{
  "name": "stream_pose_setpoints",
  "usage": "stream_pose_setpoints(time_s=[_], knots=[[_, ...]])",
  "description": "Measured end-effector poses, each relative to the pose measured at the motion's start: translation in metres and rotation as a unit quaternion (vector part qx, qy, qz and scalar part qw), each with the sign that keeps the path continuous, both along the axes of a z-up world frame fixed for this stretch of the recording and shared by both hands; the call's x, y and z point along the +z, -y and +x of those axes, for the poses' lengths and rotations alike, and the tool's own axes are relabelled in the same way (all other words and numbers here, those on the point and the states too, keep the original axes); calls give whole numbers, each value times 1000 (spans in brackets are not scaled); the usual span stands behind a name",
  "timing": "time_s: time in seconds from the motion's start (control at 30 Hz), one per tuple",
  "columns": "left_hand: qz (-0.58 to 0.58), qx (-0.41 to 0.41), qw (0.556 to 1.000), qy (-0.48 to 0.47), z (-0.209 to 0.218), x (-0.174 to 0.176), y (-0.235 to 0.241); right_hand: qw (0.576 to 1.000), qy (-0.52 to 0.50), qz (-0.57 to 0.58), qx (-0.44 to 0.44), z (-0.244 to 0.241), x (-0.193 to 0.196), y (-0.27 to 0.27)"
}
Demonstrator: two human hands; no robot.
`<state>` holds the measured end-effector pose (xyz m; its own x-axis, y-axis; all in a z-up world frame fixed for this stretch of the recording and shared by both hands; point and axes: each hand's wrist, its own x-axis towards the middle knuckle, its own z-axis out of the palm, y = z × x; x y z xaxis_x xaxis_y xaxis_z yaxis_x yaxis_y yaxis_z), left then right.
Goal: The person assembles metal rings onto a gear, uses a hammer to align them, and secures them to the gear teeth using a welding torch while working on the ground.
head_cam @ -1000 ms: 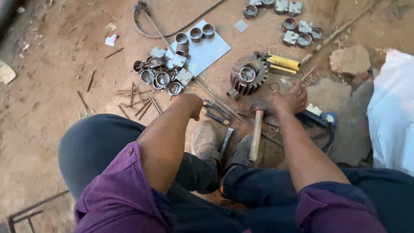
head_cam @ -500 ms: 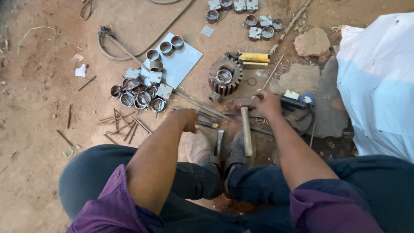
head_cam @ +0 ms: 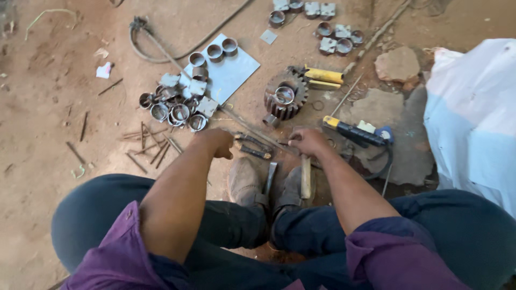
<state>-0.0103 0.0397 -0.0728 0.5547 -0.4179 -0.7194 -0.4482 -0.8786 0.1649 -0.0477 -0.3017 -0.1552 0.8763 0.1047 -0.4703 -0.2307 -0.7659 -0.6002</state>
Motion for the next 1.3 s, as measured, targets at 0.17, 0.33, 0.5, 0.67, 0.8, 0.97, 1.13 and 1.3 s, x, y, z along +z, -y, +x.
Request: stream_pose_setpoints(time_s=[0.17, 0.33, 0.5, 0.67, 0.8, 0.97, 1.13, 1.3], knots=[[24, -10, 999, -22, 4, -8, -7, 998, 11, 53, 8, 6, -11, -18], [-13, 29, 999, -18, 8, 5, 9, 998, -34, 14, 45, 3, -41, -7], [19, 49, 998, -44, 9, 21, 15, 997, -14, 5, 74, 4, -36, -3], [4, 49, 998, -33, 9, 17, 14, 995, -92, -9, 39, 1, 7, -22], [7, 37, 999, -29, 9, 17, 13, 996, -78, -23, 40, 0, 15, -24], [6, 50, 998, -23, 8, 22, 14, 995, -57, -53, 61, 0, 14, -24], [-5, 46, 999, -23, 7, 24, 12, 994, -32, -55, 86, -5, 24, -29], [-13, 42, 999, -18, 7, 24, 9, 992, -38, -76, 94, -6, 34, -37]])
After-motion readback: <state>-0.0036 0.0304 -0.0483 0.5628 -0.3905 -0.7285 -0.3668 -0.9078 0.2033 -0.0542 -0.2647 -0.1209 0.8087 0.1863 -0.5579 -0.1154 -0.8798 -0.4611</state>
